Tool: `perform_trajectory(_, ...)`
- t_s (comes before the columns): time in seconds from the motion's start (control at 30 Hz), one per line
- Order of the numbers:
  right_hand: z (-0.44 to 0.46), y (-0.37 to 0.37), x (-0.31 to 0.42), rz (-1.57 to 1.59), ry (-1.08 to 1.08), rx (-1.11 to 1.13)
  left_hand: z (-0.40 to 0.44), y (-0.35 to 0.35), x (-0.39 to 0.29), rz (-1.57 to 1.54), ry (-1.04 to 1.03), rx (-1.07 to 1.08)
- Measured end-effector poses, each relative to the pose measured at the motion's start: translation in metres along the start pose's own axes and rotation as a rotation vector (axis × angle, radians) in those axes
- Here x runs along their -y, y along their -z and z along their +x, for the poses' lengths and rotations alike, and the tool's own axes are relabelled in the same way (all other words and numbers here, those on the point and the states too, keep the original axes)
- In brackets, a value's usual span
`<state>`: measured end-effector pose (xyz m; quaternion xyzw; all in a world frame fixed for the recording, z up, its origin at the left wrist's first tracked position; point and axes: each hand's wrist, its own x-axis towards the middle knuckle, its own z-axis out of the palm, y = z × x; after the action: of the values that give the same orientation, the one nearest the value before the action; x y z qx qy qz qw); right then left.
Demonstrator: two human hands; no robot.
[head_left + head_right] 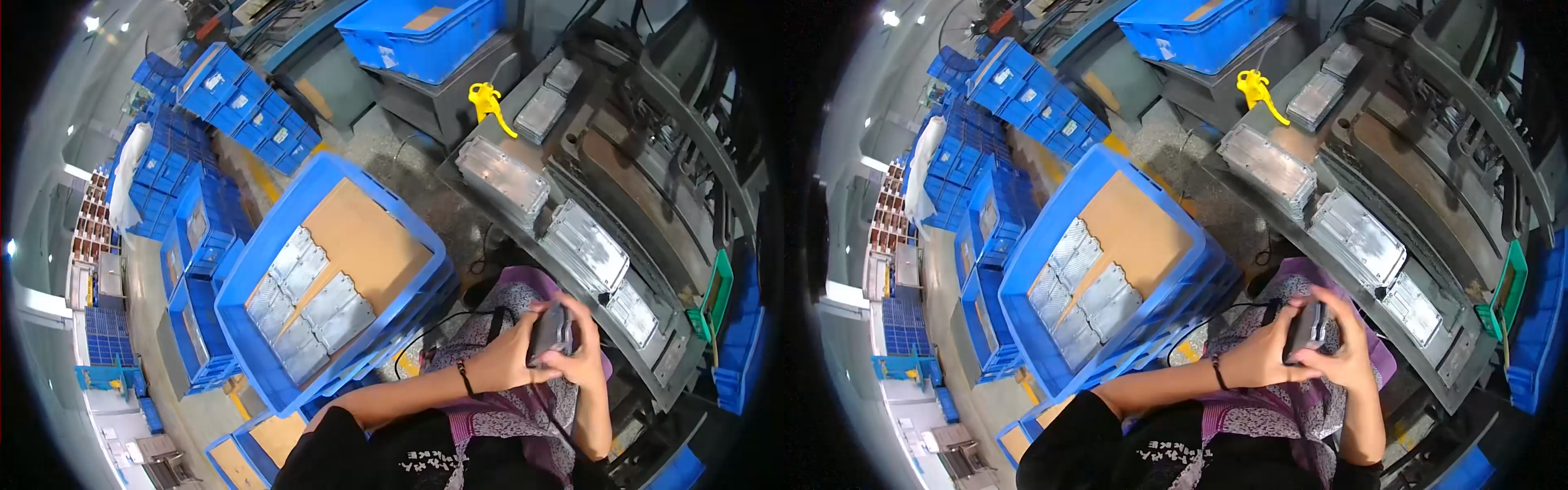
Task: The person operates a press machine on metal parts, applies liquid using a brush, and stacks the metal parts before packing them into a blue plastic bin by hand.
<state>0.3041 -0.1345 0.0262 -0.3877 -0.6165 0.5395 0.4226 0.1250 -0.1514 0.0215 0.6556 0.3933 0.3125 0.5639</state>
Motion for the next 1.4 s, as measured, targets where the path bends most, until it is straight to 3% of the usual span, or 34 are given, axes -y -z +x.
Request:
perform_trajectory(0.07,-0.006,0.004,0.003,-0.119,0.071,-0.158,-0.006,0.021,-0.016,-0.041,-0.133,0.032)
perform_trajectory(0.13,-0.011,0.007,0.010,0.016,0.068,-0.340,-0.027,0.064,-0.018,0.244,-0.180,-0.096)
perform_trajectory(0.2,-0.021,0.014,0.012,0.059,0.078,-0.533,-0.061,0.123,-0.009,0.661,-0.009,-0.357)
perform_trajectory(0.23,-0.029,0.022,0.007,0.059,0.077,-0.555,-0.075,0.151,0.005,0.718,-0.004,-0.582)
perform_trajectory(0.27,-0.038,0.031,0.002,0.054,0.075,-0.575,-0.093,0.179,0.025,0.542,0.332,-0.706)
perform_trajectory(0.4,-0.056,0.037,-0.017,0.099,0.040,-0.587,-0.197,0.250,0.120,1.385,0.415,-0.474)
perform_trajectory(0.53,-0.055,0.031,-0.024,0.124,0.055,-0.635,-0.201,0.260,0.110,1.242,0.472,-0.456)
perform_trajectory(0.6,-0.055,0.034,-0.032,0.120,0.074,-0.667,-0.198,0.277,0.101,0.707,0.645,-0.394)
perform_trajectory(0.67,-0.054,0.038,-0.036,0.078,0.171,-0.870,-0.204,0.288,0.096,0.624,0.540,-0.413)
perform_trajectory(0.73,-0.061,0.044,-0.032,0.054,0.175,-0.898,-0.211,0.292,0.085,0.435,0.513,-0.364)
perform_trajectory(0.77,-0.065,0.050,-0.036,0.067,0.179,-0.894,-0.206,0.281,0.077,0.280,0.603,-0.366)
perform_trajectory(0.87,-0.068,0.053,-0.042,0.083,0.190,-0.879,-0.195,0.260,0.097,0.509,0.893,-0.059)
perform_trajectory(0.9,-0.068,0.051,-0.043,0.049,0.180,-0.875,-0.189,0.246,0.094,0.509,0.892,-0.059)
perform_trajectory(0.97,-0.067,0.048,-0.044,0.013,0.172,-0.874,-0.181,0.225,0.085,0.807,0.703,-0.151)
perform_trajectory(1.07,-0.068,0.044,-0.044,0.052,0.157,-0.853,-0.184,0.229,0.091,0.589,0.682,-0.250)
perform_trajectory(1.1,-0.067,0.044,-0.043,0.048,0.140,-0.863,-0.183,0.233,0.089,0.547,0.682,-0.176)
perform_trajectory(1.2,-0.063,0.042,-0.037,0.061,0.132,-0.900,-0.181,0.266,0.074,0.663,0.725,-0.112)
perform_trajectory(1.27,-0.063,0.043,-0.035,0.073,0.132,-0.917,-0.196,0.306,0.099,0.872,0.627,-0.386)
perform_trajectory(1.33,-0.063,0.044,-0.035,0.085,0.138,-0.903,-0.192,0.329,0.101,0.785,0.655,-0.549)
perform_trajectory(1.37,-0.064,0.043,-0.034,0.085,0.140,-0.901,-0.201,0.342,0.127,0.936,0.499,-0.612)
perform_trajectory(1.4,-0.063,0.043,-0.033,0.076,0.140,-0.895,-0.201,0.343,0.134,0.939,0.493,-0.615)
